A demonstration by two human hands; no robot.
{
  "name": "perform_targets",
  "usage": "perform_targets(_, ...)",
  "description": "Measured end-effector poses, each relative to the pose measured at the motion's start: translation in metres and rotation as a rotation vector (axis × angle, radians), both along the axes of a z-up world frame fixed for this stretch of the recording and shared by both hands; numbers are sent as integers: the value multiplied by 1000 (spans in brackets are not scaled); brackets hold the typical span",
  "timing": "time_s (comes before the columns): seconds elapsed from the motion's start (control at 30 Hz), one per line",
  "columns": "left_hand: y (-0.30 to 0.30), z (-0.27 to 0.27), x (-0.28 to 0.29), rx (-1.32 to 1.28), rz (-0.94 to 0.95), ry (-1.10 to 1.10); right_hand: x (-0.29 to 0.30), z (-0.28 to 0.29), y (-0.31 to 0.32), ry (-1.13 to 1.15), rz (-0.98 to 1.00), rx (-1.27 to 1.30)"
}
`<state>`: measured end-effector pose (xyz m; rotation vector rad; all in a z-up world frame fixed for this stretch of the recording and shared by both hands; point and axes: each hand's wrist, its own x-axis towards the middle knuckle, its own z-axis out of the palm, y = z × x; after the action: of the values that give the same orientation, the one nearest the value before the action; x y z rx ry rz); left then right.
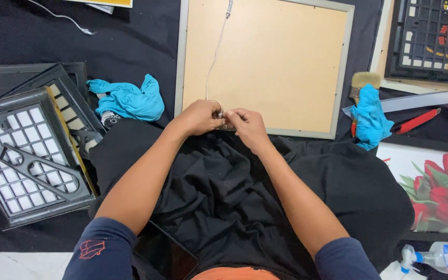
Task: Cleaning the glass of a picture frame with a brush and cloth, then flipping it to install a hanging wire on the back.
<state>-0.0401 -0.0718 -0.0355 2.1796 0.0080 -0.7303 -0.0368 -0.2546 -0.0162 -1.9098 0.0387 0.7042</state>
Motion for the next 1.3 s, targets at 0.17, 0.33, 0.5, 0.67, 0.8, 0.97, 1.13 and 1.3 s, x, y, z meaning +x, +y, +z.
perform_targets(0.17,10,-16,0,-11,30,-9,5,-19,-9,-106,137,-81)
perform_targets(0.33,13,-18,0,-29,46,-2,1,-37,-12,-211,261,-167)
perform_targets(0.5,14,-33,0,-78,149,5,-8,-28,-5,-311,381,-193)
perform_targets(0.67,18,-36,4,-177,204,76,-18,-56,-7,-572,403,-233)
perform_targets(0.8,16,-24,3,-277,239,130,-27,-74,-6,-808,371,-333)
perform_targets(0.97,12,-10,0,-349,283,165,-29,-99,-7,-910,300,-427)
perform_targets(1.13,13,11,-1,-427,330,180,-11,-71,-10,-650,251,-219)
perform_targets(1.3,19,-1,-4,-278,183,18,1,-32,-15,-178,175,-139)
